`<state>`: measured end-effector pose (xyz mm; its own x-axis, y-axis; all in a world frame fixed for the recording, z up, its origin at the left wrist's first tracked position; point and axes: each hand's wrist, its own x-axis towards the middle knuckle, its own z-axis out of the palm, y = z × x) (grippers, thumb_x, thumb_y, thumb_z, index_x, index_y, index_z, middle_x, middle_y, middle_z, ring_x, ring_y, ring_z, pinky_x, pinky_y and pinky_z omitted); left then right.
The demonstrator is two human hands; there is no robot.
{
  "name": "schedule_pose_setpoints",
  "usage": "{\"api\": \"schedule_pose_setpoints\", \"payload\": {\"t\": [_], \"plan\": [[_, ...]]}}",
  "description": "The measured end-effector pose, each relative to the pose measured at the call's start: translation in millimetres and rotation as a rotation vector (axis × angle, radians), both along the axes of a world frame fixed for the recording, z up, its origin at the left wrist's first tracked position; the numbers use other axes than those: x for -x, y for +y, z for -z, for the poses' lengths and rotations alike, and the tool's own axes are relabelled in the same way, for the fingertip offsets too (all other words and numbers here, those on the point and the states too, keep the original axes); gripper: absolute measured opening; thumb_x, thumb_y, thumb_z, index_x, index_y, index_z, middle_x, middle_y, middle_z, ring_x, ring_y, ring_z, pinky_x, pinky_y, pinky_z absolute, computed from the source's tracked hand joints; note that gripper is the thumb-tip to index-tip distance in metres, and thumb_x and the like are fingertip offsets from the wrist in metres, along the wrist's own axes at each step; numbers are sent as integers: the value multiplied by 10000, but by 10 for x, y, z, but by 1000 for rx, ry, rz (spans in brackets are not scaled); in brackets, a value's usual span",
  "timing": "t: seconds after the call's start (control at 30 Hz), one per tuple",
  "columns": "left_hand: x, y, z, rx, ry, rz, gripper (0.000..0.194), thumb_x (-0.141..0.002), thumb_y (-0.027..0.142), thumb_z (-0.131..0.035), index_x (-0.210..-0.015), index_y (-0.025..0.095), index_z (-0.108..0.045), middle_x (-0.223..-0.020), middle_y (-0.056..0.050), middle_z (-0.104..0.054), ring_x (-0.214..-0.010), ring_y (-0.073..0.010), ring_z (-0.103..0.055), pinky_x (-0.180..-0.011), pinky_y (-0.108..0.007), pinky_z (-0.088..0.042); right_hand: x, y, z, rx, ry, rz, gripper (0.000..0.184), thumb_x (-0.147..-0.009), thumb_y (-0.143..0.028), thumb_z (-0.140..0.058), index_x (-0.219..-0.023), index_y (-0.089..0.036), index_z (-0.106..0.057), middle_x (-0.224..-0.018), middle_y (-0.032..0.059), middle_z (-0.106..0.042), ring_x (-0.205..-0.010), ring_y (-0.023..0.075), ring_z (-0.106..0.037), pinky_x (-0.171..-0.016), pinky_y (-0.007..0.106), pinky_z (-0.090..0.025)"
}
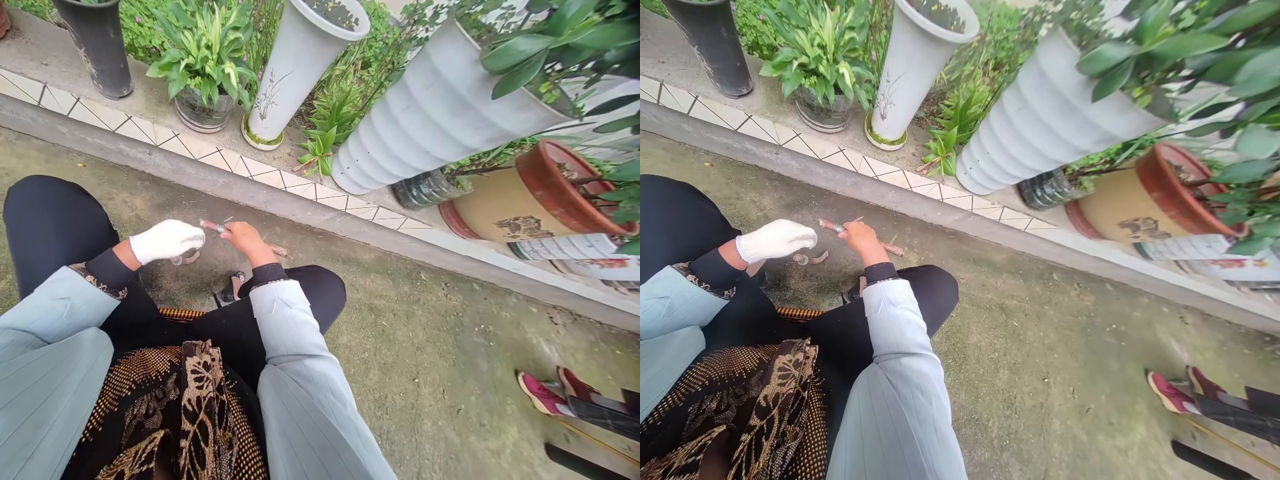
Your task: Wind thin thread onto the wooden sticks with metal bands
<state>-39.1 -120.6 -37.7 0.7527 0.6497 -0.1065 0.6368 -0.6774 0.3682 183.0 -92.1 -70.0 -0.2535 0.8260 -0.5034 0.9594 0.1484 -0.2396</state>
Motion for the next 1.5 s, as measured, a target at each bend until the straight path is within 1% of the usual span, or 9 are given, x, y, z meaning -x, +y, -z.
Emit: {"api": "schedule_pose_setpoints", "payload": {"t": [0.17, 0.27, 0.4, 0.57, 0.83, 1.0, 1.17, 1.37, 1.5], "plan": [[128, 205, -99, -64, 58, -208, 353, -916, 363, -397, -988, 197, -700, -985, -53, -730, -902, -204, -660, -754, -257, -440, 223, -150, -143, 351, 199, -330, 184, -842, -322, -634, -927, -181, -715, -828, 24, -684, -725, 129, -542, -621, 243, -323], [140, 259, -53, 52, -73, -369, 346, -896, 363, -410, -943, 174, -696, -937, -55, -722, -865, -204, -651, -761, -264, -443, 138, -197, -400, 588, 643, -467, 208, -818, -359, -645, -926, -187, -690, -686, -37, -581, -640, 96, -489, -615, 221, -344], [66, 169, 7, 307, -268, -372, 363, -901, 376, -392, -861, 144, -668, -838, -38, -694, -762, -161, -605, -725, -245, -430, -136, -147, -633, 244, 1087, -12, 270, -844, -420, -600, -793, -156, -578, -669, -30, -527, -575, 75, -438, -577, 214, -355], [-33, 40, 69, 376, -196, -183, 394, -919, 423, -367, -888, 169, -666, -817, -16, -672, -697, -141, -564, -684, -238, -403, -209, -34, -473, -81, 826, 319, 287, -893, -419, -528, -761, -166, -560, -667, -7, -556, -554, 89, -445, -580, 228, -351], [-14, 80, 87, 201, -35, -75, 359, -912, 391, -370, -857, 193, -664, -845, -27, -687, -752, -164, -592, -681, -236, -392, 144, -100, -304, -15, 4, -49, 224, -883, -366, -583, -956, -193, -705, -975, 103, -693, -849, 206, -584, -638, 285, -311], [53, 161, 105, 155, -83, -199, 361, -904, 371, -358, -866, 181, -663, -865, -39, -704, -773, -173, -607, -696, -246, -414, 155, -154, -434, 312, 262, -343, 189, -840, -335, -605, -876, -189, -721, -695, -7, -584, -636, 112, -444, -587, 263, -253], [74, 182, 245, 408, -327, -254, 389, -892, 465, -428, -919, 155, -662, -863, -39, -699, -757, -158, -606, -717, -244, -456, -47, -127, -612, 392, 644, -372, 241, -818, -363, -604, -931, -178, -709, -661, -51, -510, -636, 93, -406, -611, 236, -274], [16, 141, 324, 582, -483, -285, 400, -916, 462, -406, -912, 148, -653, -639, -29, -593, -559, -122, -506, -543, -226, -410, -244, -8, -581, 2, 1000, 212, 240, -839, -388, -574, -827, -151, -608, -678, -20, -519, -575, 83, -430, -580, 222, -332], [-30, 89, 195, 559, -399, -108, 377, -912, 441, -435, -881, 150, -672, -786, -38, -666, -684, -129, -565, -668, -230, -443, -320, 125, -440, -241, 814, 519, 266, -899, -398, -511, -865, -154, -614, -699, 10, -556, -565, 100, -445, -576, 234, -354]]}}
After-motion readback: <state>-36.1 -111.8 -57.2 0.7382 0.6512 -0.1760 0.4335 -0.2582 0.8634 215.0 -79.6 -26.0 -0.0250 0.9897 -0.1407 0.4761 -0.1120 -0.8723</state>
